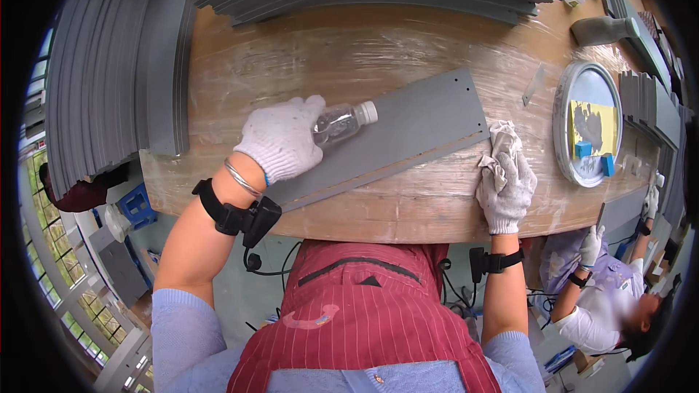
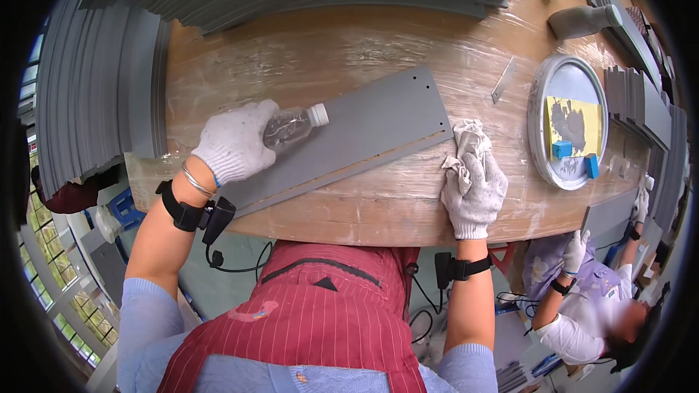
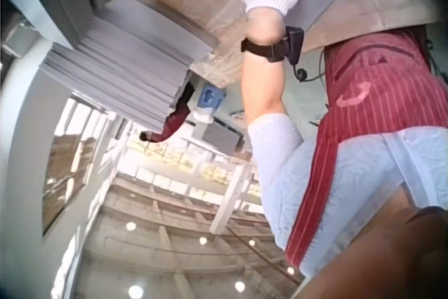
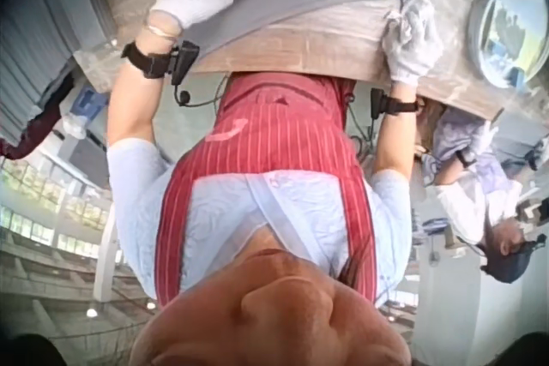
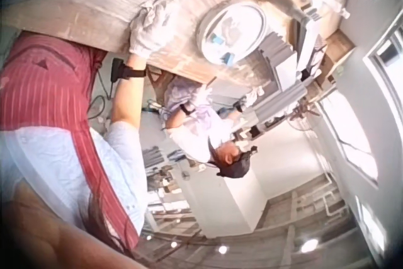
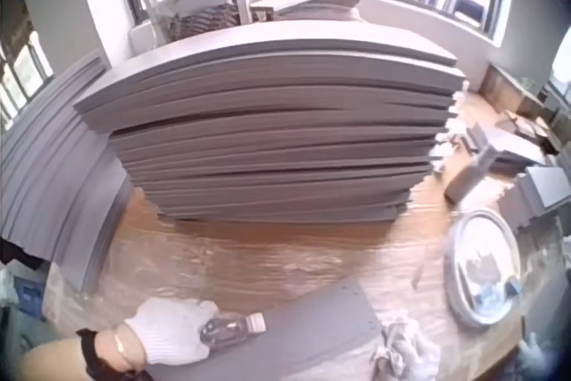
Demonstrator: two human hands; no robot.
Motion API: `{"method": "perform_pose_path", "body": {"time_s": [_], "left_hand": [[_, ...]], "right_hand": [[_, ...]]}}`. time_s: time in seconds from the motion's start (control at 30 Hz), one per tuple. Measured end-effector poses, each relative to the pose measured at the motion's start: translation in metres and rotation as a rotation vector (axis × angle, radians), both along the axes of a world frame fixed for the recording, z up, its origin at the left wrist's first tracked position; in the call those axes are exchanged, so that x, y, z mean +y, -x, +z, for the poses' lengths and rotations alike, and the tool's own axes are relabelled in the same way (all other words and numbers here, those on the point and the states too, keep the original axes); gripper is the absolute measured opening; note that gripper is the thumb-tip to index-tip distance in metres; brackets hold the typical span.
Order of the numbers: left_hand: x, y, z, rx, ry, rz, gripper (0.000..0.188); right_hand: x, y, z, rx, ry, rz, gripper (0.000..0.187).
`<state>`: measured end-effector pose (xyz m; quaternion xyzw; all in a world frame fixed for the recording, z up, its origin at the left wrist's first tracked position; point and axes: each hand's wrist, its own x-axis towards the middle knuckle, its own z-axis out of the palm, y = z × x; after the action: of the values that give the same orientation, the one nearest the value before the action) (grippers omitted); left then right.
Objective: The person sands the edges of a grey metal panel using a blue sanding block and then wipes the surface with a white cloth. They repeat this process on multiple panels, stacking the finished ones on the table. The person wears white gloves and a red apron while working at a wooden workbench.
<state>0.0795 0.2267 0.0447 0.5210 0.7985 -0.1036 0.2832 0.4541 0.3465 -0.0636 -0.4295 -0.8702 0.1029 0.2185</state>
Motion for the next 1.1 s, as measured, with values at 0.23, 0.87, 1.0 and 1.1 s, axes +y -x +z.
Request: {"method": "perform_pose_path", "body": {"time_s": [0.23, 0.87, 1.0, 1.1], "left_hand": [[0.036, -0.036, 0.007, 0.05, 0.103, -0.093, 0.035], [-0.093, 0.098, -0.066, -0.529, -0.991, 1.156, 0.079], [-0.109, 0.092, -0.066, -0.521, -1.057, 1.081, 0.072], [-0.15, 0.09, -0.053, -0.142, -0.702, 0.954, 0.063]], "right_hand": [[0.001, 0.001, -0.007, 0.047, -0.047, -0.07, 0.041], [0.035, 0.058, 0.046, 0.255, 0.011, 0.005, 0.055], [0.044, 0.135, 0.049, 0.073, -0.192, 0.107, 0.05], [0.032, 0.155, 0.022, -0.141, -0.121, 0.154, 0.036]]}}
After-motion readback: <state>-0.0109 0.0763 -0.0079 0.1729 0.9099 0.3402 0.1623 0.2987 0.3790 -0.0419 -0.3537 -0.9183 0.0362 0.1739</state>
